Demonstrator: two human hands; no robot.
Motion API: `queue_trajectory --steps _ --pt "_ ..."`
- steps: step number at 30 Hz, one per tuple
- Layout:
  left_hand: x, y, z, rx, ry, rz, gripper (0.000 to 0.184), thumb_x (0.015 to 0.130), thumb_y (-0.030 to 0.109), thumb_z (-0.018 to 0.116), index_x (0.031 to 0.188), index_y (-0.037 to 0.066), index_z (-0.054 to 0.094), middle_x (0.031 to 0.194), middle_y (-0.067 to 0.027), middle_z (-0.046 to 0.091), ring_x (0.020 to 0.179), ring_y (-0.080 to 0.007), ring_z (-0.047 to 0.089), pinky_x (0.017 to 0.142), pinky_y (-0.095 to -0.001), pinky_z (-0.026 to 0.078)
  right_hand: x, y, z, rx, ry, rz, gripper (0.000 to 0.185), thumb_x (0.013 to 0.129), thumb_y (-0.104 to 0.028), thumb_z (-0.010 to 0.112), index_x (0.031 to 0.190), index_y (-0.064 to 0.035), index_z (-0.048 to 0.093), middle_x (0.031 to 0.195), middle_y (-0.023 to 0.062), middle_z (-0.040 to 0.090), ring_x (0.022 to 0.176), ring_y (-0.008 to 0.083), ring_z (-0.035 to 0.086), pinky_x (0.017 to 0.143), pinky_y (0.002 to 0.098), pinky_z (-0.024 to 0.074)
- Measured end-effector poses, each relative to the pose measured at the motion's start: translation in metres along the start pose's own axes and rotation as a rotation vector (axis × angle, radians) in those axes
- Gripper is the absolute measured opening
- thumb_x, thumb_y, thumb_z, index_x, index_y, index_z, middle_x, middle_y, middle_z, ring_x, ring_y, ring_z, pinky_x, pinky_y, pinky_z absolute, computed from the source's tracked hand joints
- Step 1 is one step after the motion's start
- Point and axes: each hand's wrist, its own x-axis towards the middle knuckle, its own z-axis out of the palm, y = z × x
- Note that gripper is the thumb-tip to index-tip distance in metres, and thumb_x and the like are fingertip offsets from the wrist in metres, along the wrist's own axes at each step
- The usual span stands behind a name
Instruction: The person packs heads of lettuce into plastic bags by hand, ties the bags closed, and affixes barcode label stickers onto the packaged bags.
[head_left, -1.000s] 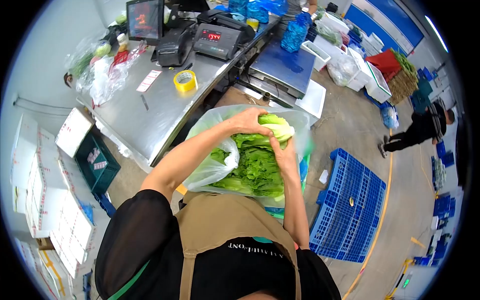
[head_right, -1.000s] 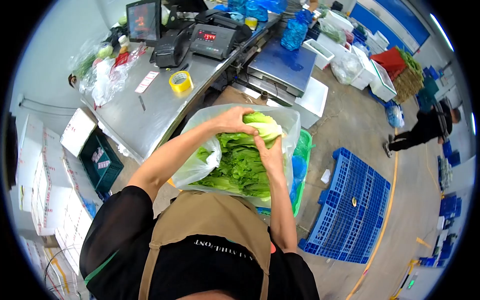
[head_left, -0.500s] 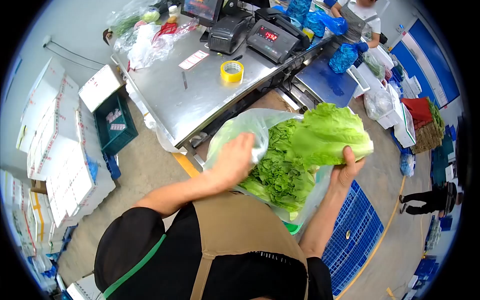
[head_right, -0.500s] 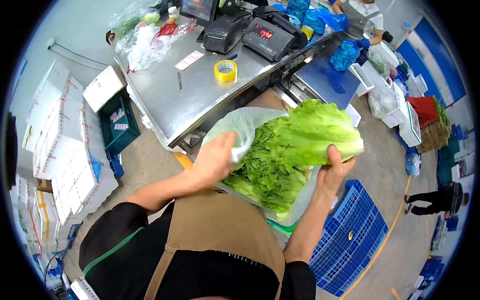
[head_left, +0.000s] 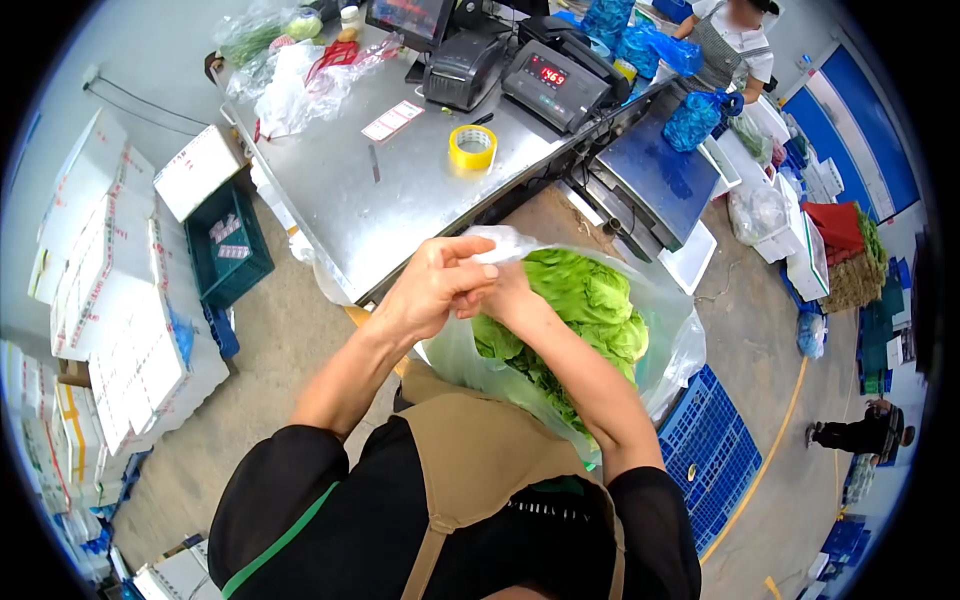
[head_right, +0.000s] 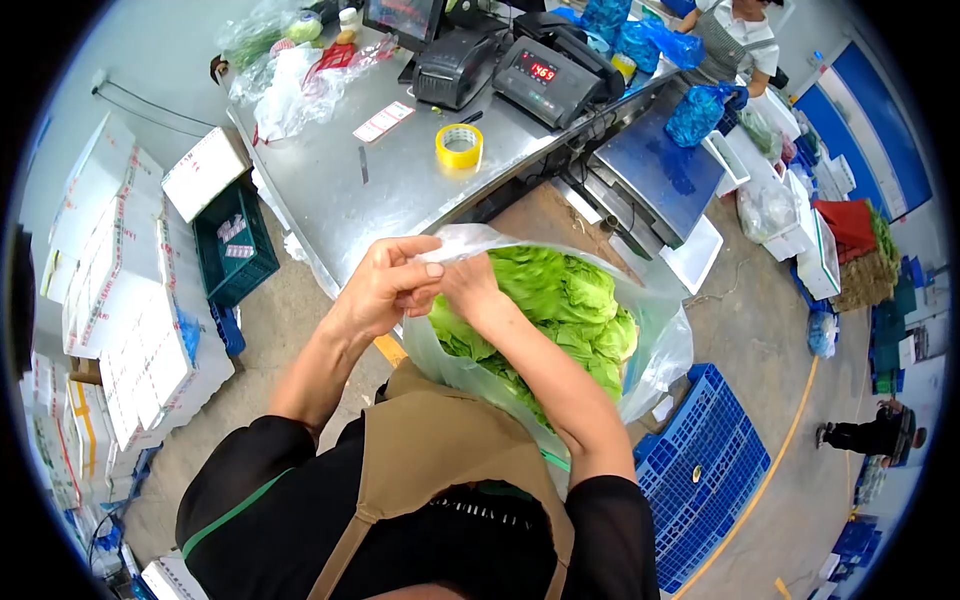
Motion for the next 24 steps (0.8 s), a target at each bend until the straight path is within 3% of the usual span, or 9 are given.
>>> queue_trajectory --steps 1,4,9,12,18,20,21,22,24 --pt "0.001 0.002 -0.01 -0.017 0.013 0.006 0.024 0.083 0.004 0.061 0.107 -0.001 0.056 0.057 0.0007 0.043 0.046 -0.0059 0.033 0.043 -0.0229 0.025 0.012 0.009 0.014 0.138 0.09 -0.029 0.065 0.063 -0.021 0.076 0.121 -0.0061 0.05 0.12 0.0161 0.051 0.114 0.0314 0.047 0.098 0.0515 0.032" --pt "0.003 0.007 -0.026 -0.051 0.054 0.017 0.028 0.083 0.004 0.061 0.111 -0.001 0.055 0.058 -0.0011 0.046 0.047 -0.0064 0.034 0.044 -0.0236 0.028 -0.018 0.0 0.017 -0.202 0.519 0.12 0.069 0.067 -0.031 0.076 0.124 -0.004 0.048 0.124 0.0184 0.049 0.122 0.0333 0.042 0.104 0.0551 0.0257" --pt "0.009 0.003 -0.022 -0.044 -0.106 0.002 0.031 0.083 0.008 0.064 0.11 -0.005 0.053 0.061 -0.0021 0.048 0.049 -0.0074 0.038 0.046 -0.0248 0.032 -0.014 0.018 0.052 -0.118 0.433 0.165 0.066 0.078 -0.042 0.064 0.125 0.0004 0.049 0.131 0.0194 0.046 0.127 0.0328 0.035 0.105 0.0572 0.0197" --pt "0.013 -0.003 -0.013 0.033 -0.14 0.004 0.026 0.084 0.005 0.063 0.109 0.001 0.059 0.058 -0.0012 0.047 0.048 -0.0078 0.037 0.044 -0.0237 0.029 -0.003 0.062 0.064 0.32 0.334 0.112 0.064 0.084 -0.046 0.055 0.127 0.0005 0.048 0.133 0.0185 0.045 0.126 0.0322 0.038 0.105 0.0544 0.0204" --pt "0.027 0.005 -0.006 -0.006 -0.155 -0.031 0.02 0.085 0.004 0.06 0.104 -0.003 0.055 0.059 -0.0016 0.045 0.047 -0.0079 0.036 0.045 -0.0252 0.035 -0.005 0.062 0.051 -0.001 0.213 0.242 0.072 0.085 -0.053 0.051 0.13 0.0015 0.041 0.134 0.0219 0.042 0.127 0.0352 0.036 0.106 0.0547 0.0207" --pt "0.03 -0.002 -0.008 0.034 -0.162 -0.026 0.022 0.085 0.003 0.058 0.106 -0.002 0.053 0.057 -0.001 0.042 0.046 -0.0089 0.036 0.045 -0.0262 0.034 -0.02 0.053 0.031 0.07 0.242 0.231 0.07 0.083 -0.053 0.055 0.13 -0.0015 0.044 0.133 0.0231 0.042 0.129 0.0372 0.034 0.106 0.056 0.0201" --pt "0.032 -0.006 -0.013 0.061 -0.169 -0.012 0.026 0.085 0.006 0.058 0.109 -0.002 0.052 0.056 -0.0001 0.041 0.045 -0.008 0.036 0.044 -0.0253 0.033 -0.04 0.044 0.005 0.133 0.306 0.186 0.064 0.08 -0.044 0.064 0.129 -0.0056 0.047 0.127 0.0226 0.047 0.123 0.0373 0.04 0.103 0.0537 0.0272" --pt "0.027 -0.007 -0.007 0.11 -0.165 0.024 0.032 0.087 0.009 0.055 0.116 -0.004 0.051 0.056 0.0031 0.037 0.045 -0.0059 0.032 0.041 -0.0229 0.029 -0.065 0.036 -0.011 0.188 0.541 0.11 0.052 0.074 -0.032 0.071 0.116 -0.0046 0.054 0.117 0.0171 0.053 0.111 0.0338 0.048 0.094 0.0467 0.0377" --pt "0.025 -0.008 -0.015 0.094 -0.157 0.003 0.036 0.089 0.006 0.051 0.122 -0.005 0.046 0.06 0.0052 0.033 0.049 -0.0034 0.031 0.042 -0.0215 0.028 -0.128 0.019 -0.042 0.145 0.894 0.063 0.045 0.073 -0.018 0.071 0.113 -0.0042 0.056 0.106 0.0127 0.055 0.104 0.0286 0.052 0.09 0.0421 0.0407"
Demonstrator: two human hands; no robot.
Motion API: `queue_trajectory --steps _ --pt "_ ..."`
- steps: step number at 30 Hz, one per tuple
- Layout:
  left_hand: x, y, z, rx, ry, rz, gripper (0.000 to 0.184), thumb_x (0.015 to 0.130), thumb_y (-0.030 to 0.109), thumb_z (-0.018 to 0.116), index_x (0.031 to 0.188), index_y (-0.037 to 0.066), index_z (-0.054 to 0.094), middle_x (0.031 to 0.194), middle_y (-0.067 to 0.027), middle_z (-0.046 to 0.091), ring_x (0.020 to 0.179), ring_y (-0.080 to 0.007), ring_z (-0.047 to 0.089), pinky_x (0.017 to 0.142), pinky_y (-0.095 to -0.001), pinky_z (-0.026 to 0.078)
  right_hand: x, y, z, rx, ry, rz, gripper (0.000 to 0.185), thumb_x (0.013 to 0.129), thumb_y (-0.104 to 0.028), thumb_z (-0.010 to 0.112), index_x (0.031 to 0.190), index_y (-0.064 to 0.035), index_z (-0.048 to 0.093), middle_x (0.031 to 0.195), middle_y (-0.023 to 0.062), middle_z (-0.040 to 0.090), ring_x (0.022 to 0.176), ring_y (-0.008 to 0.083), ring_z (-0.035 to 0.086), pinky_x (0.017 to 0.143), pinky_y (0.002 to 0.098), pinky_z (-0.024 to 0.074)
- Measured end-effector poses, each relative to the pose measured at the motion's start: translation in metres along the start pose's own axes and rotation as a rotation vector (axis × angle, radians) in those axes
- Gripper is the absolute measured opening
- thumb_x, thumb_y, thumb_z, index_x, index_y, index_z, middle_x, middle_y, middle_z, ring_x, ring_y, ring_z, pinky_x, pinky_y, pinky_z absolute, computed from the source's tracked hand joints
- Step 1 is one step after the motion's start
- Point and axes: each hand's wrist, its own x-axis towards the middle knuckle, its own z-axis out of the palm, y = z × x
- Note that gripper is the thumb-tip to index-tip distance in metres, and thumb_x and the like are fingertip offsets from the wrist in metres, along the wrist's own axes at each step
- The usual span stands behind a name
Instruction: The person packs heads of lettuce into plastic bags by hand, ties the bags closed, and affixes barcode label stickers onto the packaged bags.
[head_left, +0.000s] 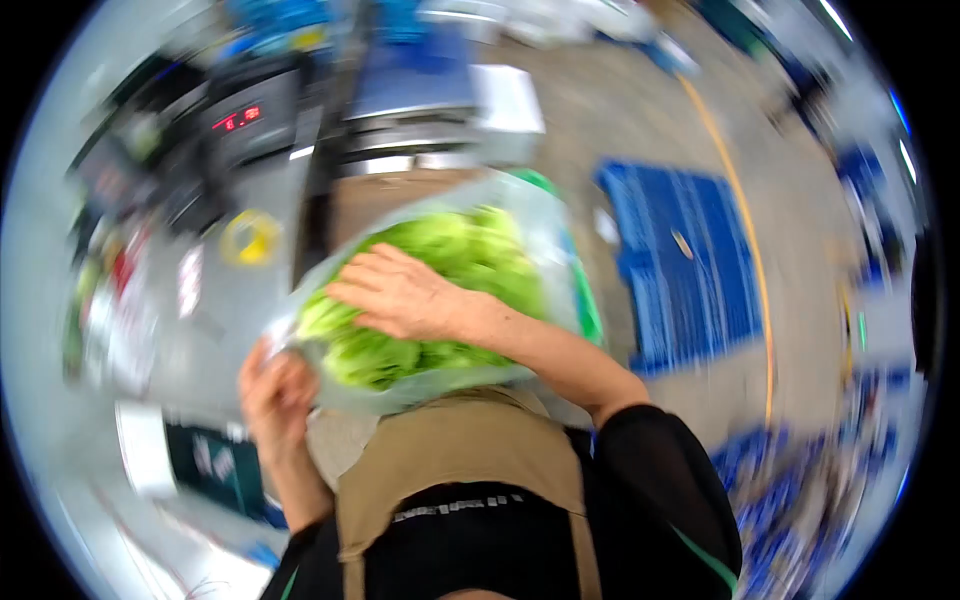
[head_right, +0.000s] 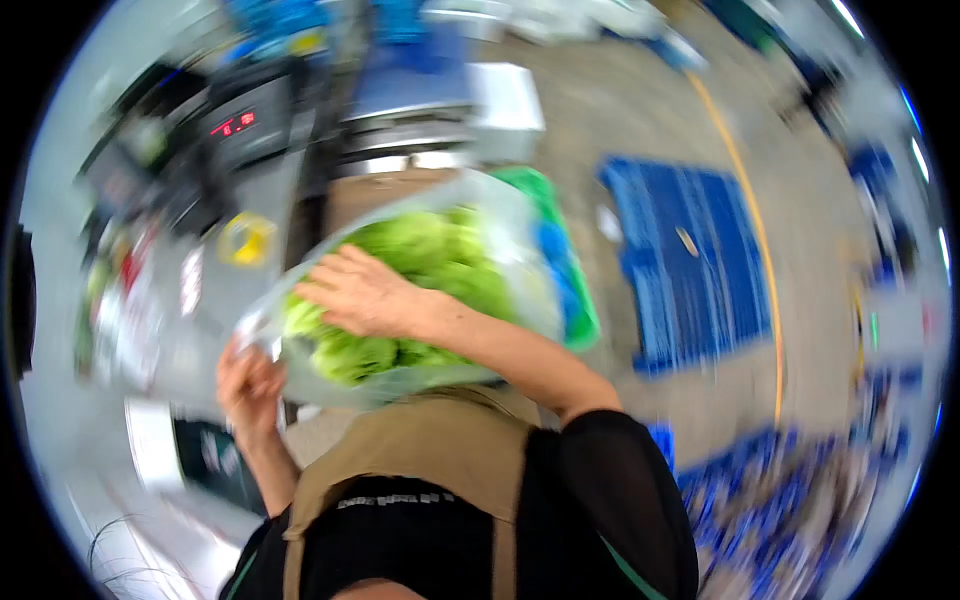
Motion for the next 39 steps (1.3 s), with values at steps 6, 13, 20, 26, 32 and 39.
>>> queue_trajectory --steps 6,13,20,26,32,39 --pt "0.033 0.007 -0.025 -0.188 -0.337 -0.199 0.037 0.094 0.008 0.043 0.127 -0.008 0.039 0.065 0.0023 0.029 0.052 -0.007 0.028 0.047 -0.0211 0.027 -0.213 -0.102 -0.107 -0.576 0.825 0.953 0.034 0.076 -0.002 0.068 0.108 -0.0003 0.059 0.102 0.0171 0.061 0.093 0.0319 0.061 0.08 0.0358 0.0499" --pt "0.048 0.018 0.011 0.005 -0.233 -0.352 0.032 0.092 0.016 0.047 0.065 0.014 0.03 0.06 0.0013 0.027 0.053 -0.0135 0.023 0.055 -0.0304 0.026 -0.484 -0.42 0.02 -1.032 1.478 2.377 0.044 0.081 -0.016 0.062 0.12 0.0032 0.054 0.099 0.019 0.064 0.086 0.0286 0.062 0.077 0.0387 0.049" --pt "0.101 0.009 -0.03 0.049 -0.329 -0.164 0.031 0.094 0.005 0.042 0.12 -0.011 0.042 0.057 0.0012 0.024 0.05 -0.0103 0.02 0.048 -0.0245 0.023 -0.599 -0.55 0.161 -0.877 1.646 2.929 0.073 0.076 -0.038 0.071 0.13 0.0027 0.046 0.114 0.0218 0.059 0.104 0.0346 0.056 0.09 0.0429 0.0438" --pt "0.05 -0.006 0.024 0.545 0.161 0.052 0.024 0.093 0.019 0.042 0.099 0.004 0.059 0.072 -0.0062 0.053 0.057 -0.017 0.044 0.059 -0.0337 0.047 -0.742 -0.573 0.214 -0.798 0.885 3.107 0.084 0.067 -0.081 0.052 0.076 0.0012 0.067 0.078 0.021 0.066 0.074 0.0351 0.064 0.064 0.0477 0.0481" --pt "0.042 -0.01 0.011 0.339 -0.053 0.096 0.015 0.085 0.008 0.052 0.071 0.01 0.048 0.056 0.0031 0.035 0.045 -0.0101 0.027 0.043 -0.0246 0.023 -0.837 -0.52 0.187 -0.649 0.474 2.997 0.079 0.071 -0.076 0.048 0.082 0.0002 0.067 0.075 0.0169 0.066 0.071 0.0314 0.063 0.064 0.0467 0.0481" --pt "0.005 -0.021 0.03 0.237 -0.113 -0.044 0.02 0.088 0.013 0.045 0.104 0.004 0.054 0.053 0.0064 0.032 0.042 -0.0057 0.023 0.044 -0.0235 0.023 -0.812 -0.449 0.162 -0.842 0.461 2.868 0.066 0.073 -0.064 0.054 0.087 -0.0006 0.066 0.08 0.0165 0.065 0.074 0.0301 0.062 0.067 0.0442 0.0481"
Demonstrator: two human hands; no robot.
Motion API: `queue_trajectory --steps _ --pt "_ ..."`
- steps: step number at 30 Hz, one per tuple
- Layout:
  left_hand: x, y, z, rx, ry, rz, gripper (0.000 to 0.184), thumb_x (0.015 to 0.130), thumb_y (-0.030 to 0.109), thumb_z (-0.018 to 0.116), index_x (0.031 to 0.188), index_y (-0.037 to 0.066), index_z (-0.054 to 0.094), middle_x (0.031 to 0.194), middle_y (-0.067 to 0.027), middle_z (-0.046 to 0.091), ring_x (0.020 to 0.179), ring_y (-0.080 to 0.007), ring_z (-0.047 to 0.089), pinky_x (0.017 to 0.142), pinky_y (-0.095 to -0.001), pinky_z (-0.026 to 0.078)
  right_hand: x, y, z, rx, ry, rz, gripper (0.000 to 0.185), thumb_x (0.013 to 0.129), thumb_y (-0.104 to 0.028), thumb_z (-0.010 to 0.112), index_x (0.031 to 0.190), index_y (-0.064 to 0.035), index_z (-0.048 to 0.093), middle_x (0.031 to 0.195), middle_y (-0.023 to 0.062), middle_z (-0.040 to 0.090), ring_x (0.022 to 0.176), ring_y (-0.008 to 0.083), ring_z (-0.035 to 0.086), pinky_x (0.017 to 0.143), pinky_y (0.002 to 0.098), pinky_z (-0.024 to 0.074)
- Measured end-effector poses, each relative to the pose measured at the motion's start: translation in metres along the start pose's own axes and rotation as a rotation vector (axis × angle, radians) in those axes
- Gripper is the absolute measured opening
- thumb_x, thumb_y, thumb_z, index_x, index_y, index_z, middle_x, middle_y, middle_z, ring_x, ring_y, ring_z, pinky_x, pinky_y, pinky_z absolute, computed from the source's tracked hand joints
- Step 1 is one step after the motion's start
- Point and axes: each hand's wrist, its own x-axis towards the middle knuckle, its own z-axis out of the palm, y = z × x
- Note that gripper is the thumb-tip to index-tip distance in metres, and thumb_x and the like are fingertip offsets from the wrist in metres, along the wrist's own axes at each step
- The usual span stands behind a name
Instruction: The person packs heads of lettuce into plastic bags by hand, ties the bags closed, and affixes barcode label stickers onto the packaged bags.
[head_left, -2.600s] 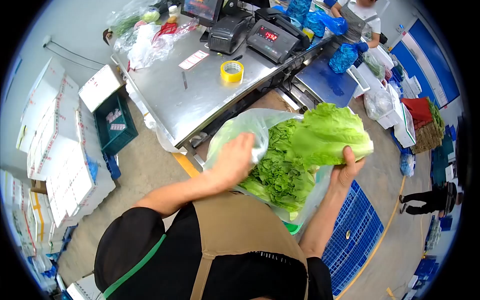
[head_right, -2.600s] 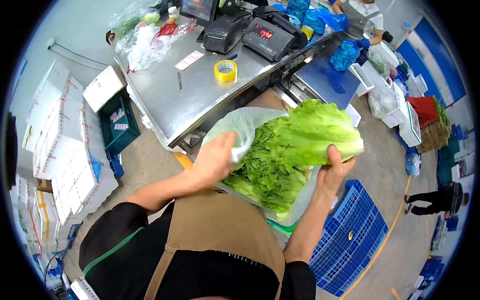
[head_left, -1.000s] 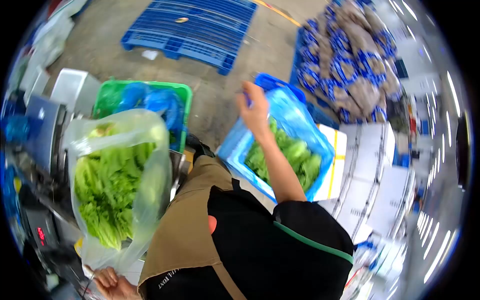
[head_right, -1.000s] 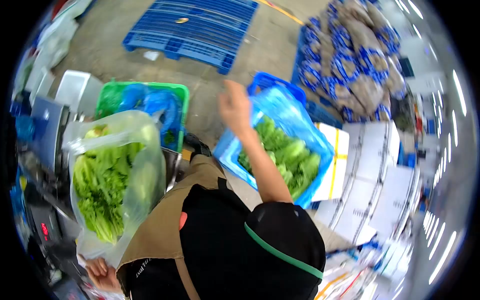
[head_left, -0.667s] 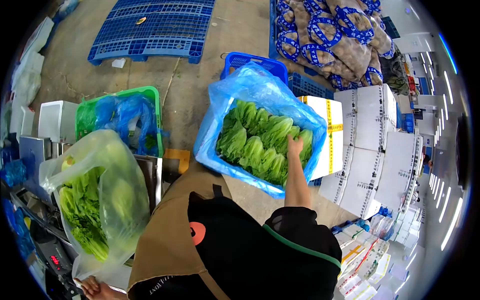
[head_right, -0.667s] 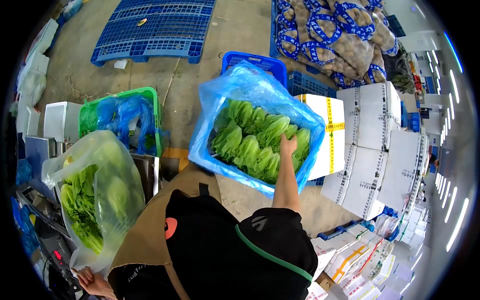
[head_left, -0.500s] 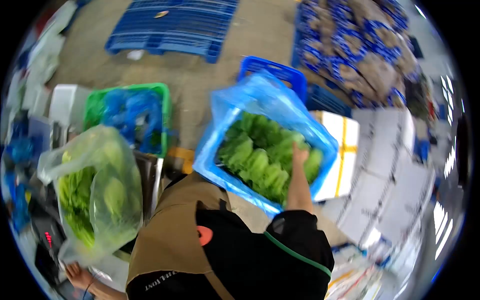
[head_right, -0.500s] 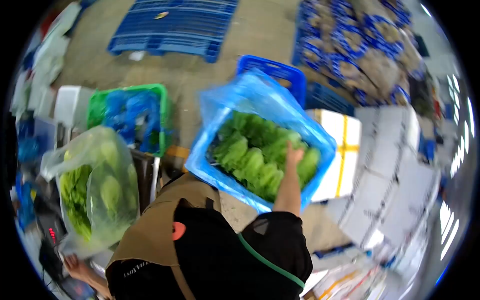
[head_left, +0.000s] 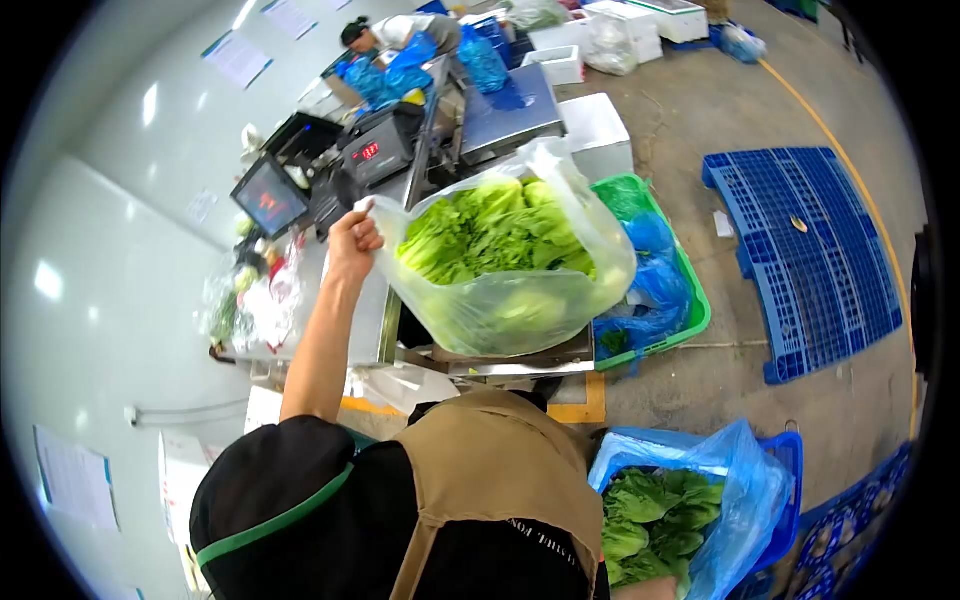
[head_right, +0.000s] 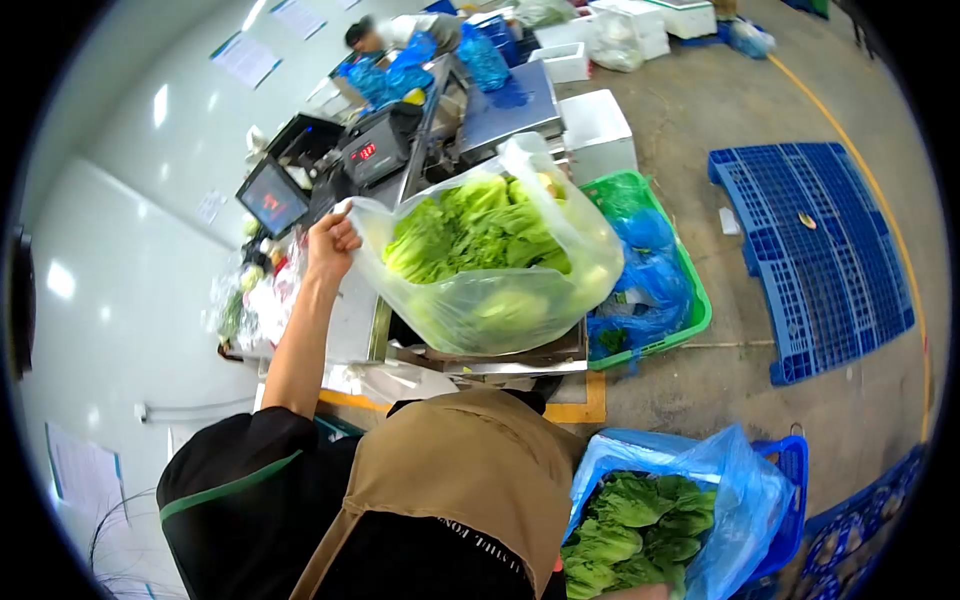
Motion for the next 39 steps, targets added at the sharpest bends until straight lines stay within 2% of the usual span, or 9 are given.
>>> queue_trajectory --steps 19,21,23,25,29,32,34,36,39 --pt "-0.063 0.011 0.004 -0.092 -0.053 -0.104 0.024 0.085 0.01 0.048 0.106 0.001 0.054 0.058 0.0038 0.037 0.043 -0.0055 0.025 0.046 -0.0232 0.024 -0.18 -0.131 -0.316 0.956 0.861 -0.568 0.038 0.08 -0.033 0.07 0.102 -0.0028 0.063 0.093 0.0153 0.062 0.082 0.0267 0.059 0.074 0.0375 0.048" --pt "-0.064 0.012 -0.005 -0.128 -0.09 -0.137 0.021 0.085 0.008 0.048 0.104 0.0 0.054 0.058 0.0025 0.039 0.042 -0.0064 0.025 0.046 -0.0238 0.024 -0.196 -0.164 -0.37 0.962 0.779 -0.744 0.036 0.081 -0.03 0.071 0.103 -0.0031 0.063 0.095 0.0152 0.062 0.083 0.0263 0.058 0.075 0.0368 0.048" --pt "-0.068 0.011 -0.011 -0.187 -0.11 -0.164 0.02 0.085 0.007 0.049 0.104 0.0 0.05 0.058 0.0003 0.04 0.041 -0.0075 0.026 0.046 -0.0257 0.027 -0.216 -0.214 -0.428 0.871 0.545 -0.982 0.048 0.082 -0.016 0.06 0.128 -0.0026 0.051 0.127 0.0158 0.052 0.117 0.0297 0.049 0.098 0.0429 0.0393" --pt "-0.073 0.01 -0.018 -0.206 -0.106 -0.174 0.02 0.085 0.007 0.05 0.103 0.0 0.048 0.058 -0.0002 0.04 0.041 -0.0076 0.027 0.046 -0.0267 0.028 -0.259 -0.275 -0.484 0.907 0.365 -1.441 0.065 0.065 0.008 0.058 0.129 0.0001 0.047 0.13 0.0169 0.048 0.121 0.0325 0.046 0.101 0.0454 0.0363" --pt "-0.081 0.014 -0.02 -0.248 -0.139 -0.21 0.041 0.086 0.01 0.048 0.125 -0.003 0.046 0.056 0.0024 0.035 0.044 -0.0069 0.027 0.047 -0.0253 0.028 -0.409 -0.405 -0.545 0.525 0.24 -2.326 0.062 0.054 -0.003 0.063 0.116 -0.0005 0.053 0.111 0.0195 0.053 0.104 0.0341 0.052 0.085 0.0434 0.0415" --pt "-0.085 0.011 -0.026 -0.29 -0.133 -0.188 0.046 0.085 0.012 0.048 0.127 -0.006 0.044 0.057 0.0011 0.036 0.044 -0.0072 0.027 0.048 -0.0259 0.029 -0.521 -0.464 -0.497 0.198 0.028 -2.723 0.047 0.06 -0.005 0.067 0.106 0.0 0.057 0.094 0.0132 0.054 0.092 0.0266 0.053 0.076 0.0373 0.0403" --pt "-0.086 0.011 -0.03 -0.292 -0.131 -0.163 0.048 0.084 0.013 0.049 0.127 -0.007 0.043 0.057 0.0009 0.036 0.044 -0.0067 0.028 0.047 -0.0263 0.029 -0.595 -0.48 -0.459 -0.549 -0.189 -2.765 0.036 0.063 -0.01 0.069 0.097 -0.0004 0.061 0.101 0.0145 0.059 0.102 0.0281 0.053 0.082 0.0449 0.0398" --pt "-0.086 0.013 -0.035 -0.292 -0.128 -0.163 0.049 0.084 0.013 0.049 0.128 -0.008 0.043 0.057 0.001 0.036 0.043 -0.0066 0.027 0.046 -0.0261 0.029 -0.647 -0.507 -0.348 -0.753 -0.903 -2.731 0.046 0.065 -0.013 0.069 0.107 0.0014 0.058 0.116 0.0185 0.055 0.114 0.0337 0.049 0.092 0.0544 0.0347" --pt "-0.083 0.014 -0.042 -0.307 -0.119 -0.166 0.052 0.082 0.013 0.05 0.129 -0.008 0.041 0.055 0.0008 0.035 0.042 -0.007 0.027 0.045 -0.0257 0.028 -0.652 -0.499 -0.288 -0.184 -0.816 -2.877 0.054 0.07 -0.017 0.066 0.12 -0.0011 0.052 0.127 0.0199 0.048 0.122 0.0382 0.042 0.097 0.0597 0.0295"
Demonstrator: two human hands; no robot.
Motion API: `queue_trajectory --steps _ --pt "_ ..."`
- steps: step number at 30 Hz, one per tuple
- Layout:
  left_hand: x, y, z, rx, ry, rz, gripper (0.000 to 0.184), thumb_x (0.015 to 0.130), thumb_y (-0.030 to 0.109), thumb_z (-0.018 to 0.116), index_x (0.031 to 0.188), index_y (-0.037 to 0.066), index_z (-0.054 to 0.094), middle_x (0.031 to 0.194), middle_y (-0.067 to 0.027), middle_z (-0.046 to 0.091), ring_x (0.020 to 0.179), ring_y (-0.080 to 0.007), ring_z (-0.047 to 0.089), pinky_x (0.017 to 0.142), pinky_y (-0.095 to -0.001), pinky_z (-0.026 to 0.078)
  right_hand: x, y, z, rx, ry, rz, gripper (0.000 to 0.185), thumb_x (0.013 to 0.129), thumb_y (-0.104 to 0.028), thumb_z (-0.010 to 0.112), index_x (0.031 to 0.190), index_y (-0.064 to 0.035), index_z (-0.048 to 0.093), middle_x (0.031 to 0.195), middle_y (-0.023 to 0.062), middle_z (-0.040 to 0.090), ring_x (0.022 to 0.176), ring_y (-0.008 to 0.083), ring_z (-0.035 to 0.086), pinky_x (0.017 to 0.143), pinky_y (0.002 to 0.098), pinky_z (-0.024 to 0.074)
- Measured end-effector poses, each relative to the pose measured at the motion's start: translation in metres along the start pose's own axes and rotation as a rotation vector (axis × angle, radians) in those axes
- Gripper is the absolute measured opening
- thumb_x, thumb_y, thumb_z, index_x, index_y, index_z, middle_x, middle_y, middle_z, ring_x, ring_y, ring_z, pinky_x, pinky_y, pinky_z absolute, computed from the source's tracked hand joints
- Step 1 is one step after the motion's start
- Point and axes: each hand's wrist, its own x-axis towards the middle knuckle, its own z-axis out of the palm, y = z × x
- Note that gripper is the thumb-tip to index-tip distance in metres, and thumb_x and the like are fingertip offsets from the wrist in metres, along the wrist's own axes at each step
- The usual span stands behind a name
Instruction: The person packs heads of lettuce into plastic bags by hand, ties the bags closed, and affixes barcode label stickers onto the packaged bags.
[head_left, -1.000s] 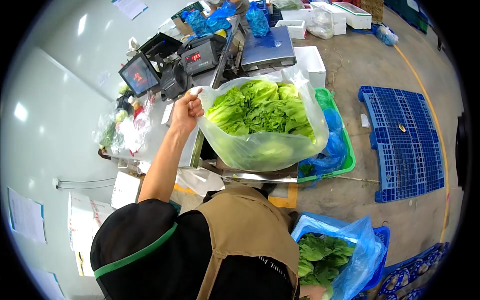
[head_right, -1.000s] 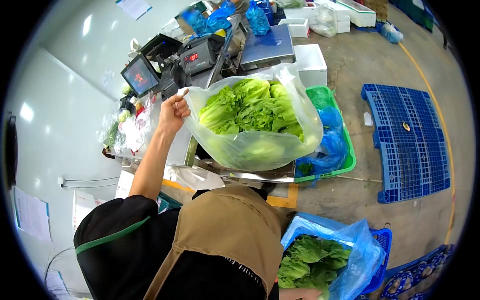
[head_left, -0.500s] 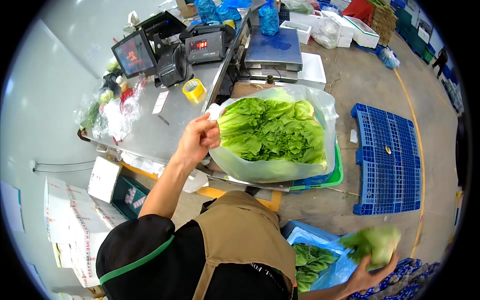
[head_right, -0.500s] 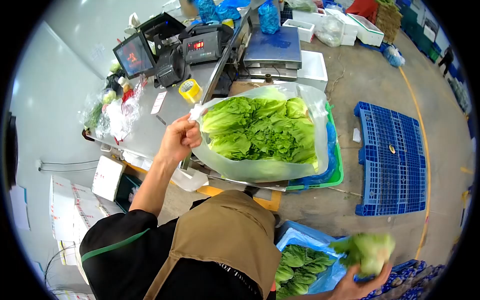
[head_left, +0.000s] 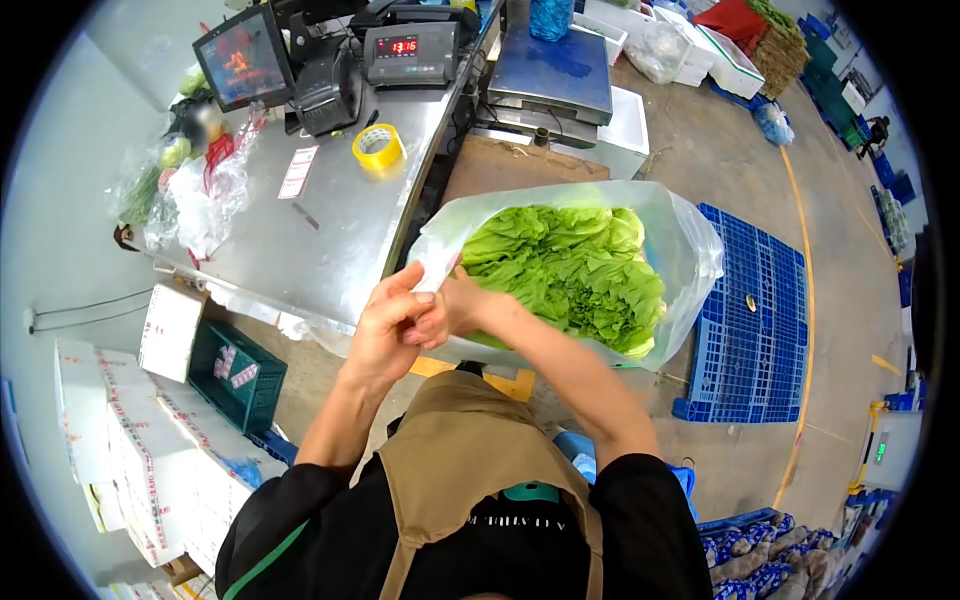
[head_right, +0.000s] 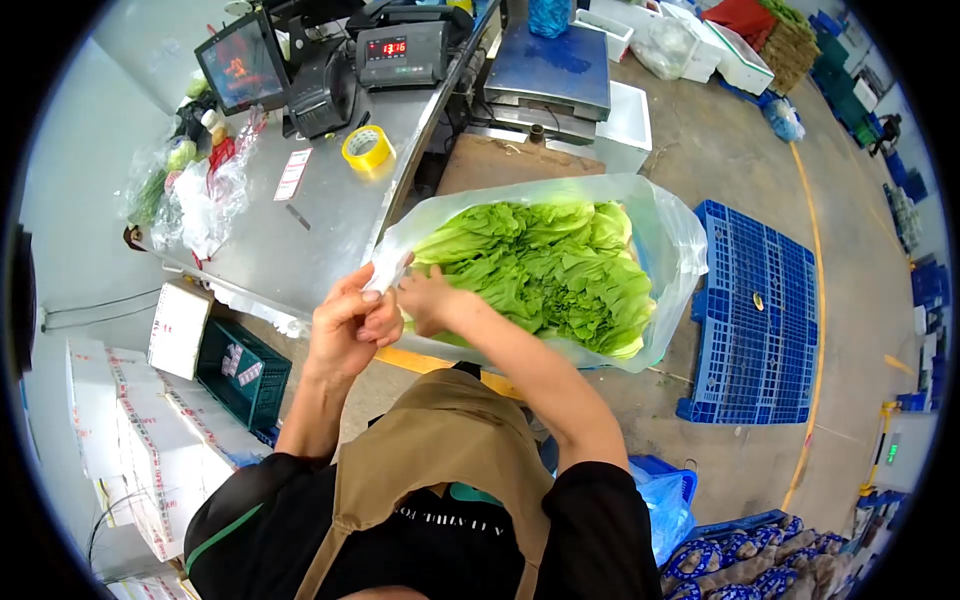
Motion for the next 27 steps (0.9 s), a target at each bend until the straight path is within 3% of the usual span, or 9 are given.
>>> queue_trajectory --steps 3,7,11,18,21,23,25,26,27 --pt "0.005 0.002 -0.005 -0.008 0.021 -0.022 0.055 0.081 0.013 0.051 0.13 -0.009 0.04 0.053 0.0006 0.034 0.042 -0.0077 0.027 0.044 -0.0257 0.027 -0.01 -0.015 0.005 -0.16 0.296 0.032 0.051 0.081 -0.019 0.057 0.13 -0.0077 0.046 0.135 0.0165 0.041 0.128 0.0382 0.035 0.098 0.0633 0.0283" --pt "0.02 0.004 0.005 -0.044 -0.06 -0.033 0.054 0.082 0.012 0.05 0.13 -0.009 0.04 0.052 0.0016 0.032 0.042 -0.0078 0.026 0.044 -0.0255 0.026 -0.045 -0.005 0.009 -0.452 0.291 -0.019 0.05 0.081 -0.02 0.057 0.129 -0.0151 0.047 0.134 0.0129 0.04 0.129 0.0355 0.034 0.098 0.0624 0.0285" --pt "0.034 0.004 0.012 -0.029 0.003 0.002 0.052 0.083 0.012 0.049 0.131 -0.008 0.04 0.051 0.0025 0.031 0.042 -0.0077 0.026 0.043 -0.0252 0.025 -0.033 0.033 0.057 -0.354 0.304 0.054 0.044 0.08 -0.02 0.056 0.124 -0.0202 0.05 0.128 0.0068 0.045 0.122 0.0325 0.04 0.094 0.0607 0.0312" --pt "0.042 -0.001 0.019 -0.002 -0.011 0.041 0.048 0.085 0.009 0.047 0.131 -0.002 0.043 0.053 0.0022 0.034 0.043 -0.0066 0.026 0.044 -0.0239 0.027 -0.051 0.017 0.028 -0.321 0.485 -0.016 0.033 0.08 -0.016 0.057 0.113 -0.0121 0.055 0.121 0.0103 0.049 0.114 0.0307 0.048 0.096 0.0544 0.0343" --pt "0.043 -0.008 0.024 0.011 0.012 0.042 0.048 0.086 0.008 0.047 0.133 -0.002 0.04 0.055 0.0031 0.034 0.043 -0.0058 0.027 0.043 -0.0232 0.027 -0.132 -0.013 -0.025 -0.119 0.771 0.071 0.032 0.075 -0.014 0.064 0.106 -0.004 0.058 0.112 0.0145 0.053 0.111 0.0315 0.05 0.096 0.0484 0.0379" --pt "0.04 -0.017 0.013 0.026 0.055 0.065 0.047 0.089 0.009 0.047 0.134 -0.002 0.038 0.057 0.0047 0.032 0.045 -0.0052 0.027 0.044 -0.0218 0.027 -0.204 -0.032 -0.032 -0.154 1.017 0.26 0.033 0.068 0.0 0.068 0.1 0.0 0.06 0.103 0.0153 0.057 0.1 0.0338 0.056 0.086 0.0444 0.0452" --pt "0.042 -0.018 -0.005 -0.003 0.01 0.037 0.006 0.091 0.009 0.047 0.095 0.006 0.05 0.064 0.0046 0.029 0.052 -0.0058 0.027 0.045 -0.0186 0.026 -0.285 -0.046 -0.01 -0.227 1.185 0.576 0.027 0.071 0.002 0.065 0.098 0.0002 0.061 0.101 0.0149 0.059 0.095 0.0331 0.058 0.084 0.0417 0.0461" --pt "0.044 -0.022 -0.02 -0.033 0.023 0.033 0.007 0.088 0.008 0.051 0.082 0.008 0.048 0.064 0.0046 0.029 0.053 -0.0057 0.027 0.043 -0.0172 0.025 -0.331 -0.061 0.01 -0.252 1.258 0.8 0.025 0.074 0.001 0.063 0.099 -0.0002 0.061 0.102 0.0146 0.06 0.094 0.0324 0.058 0.085 0.0413 0.0457" --pt "0.051 -0.017 -0.013 -0.035 0.04 0.001 0.022 0.09 0.007 0.05 0.071 0.01 0.038 0.065 0.0034 0.029 0.054 -0.0064 0.026 0.045 -0.018 0.025 -0.371 -0.068 0.036 -0.267 1.387 1.038 0.024 0.076 0.0 0.062 0.1 0.0006 0.061 0.103 0.0154 0.06 0.094 0.033 0.058 0.083 0.0406 0.0462"
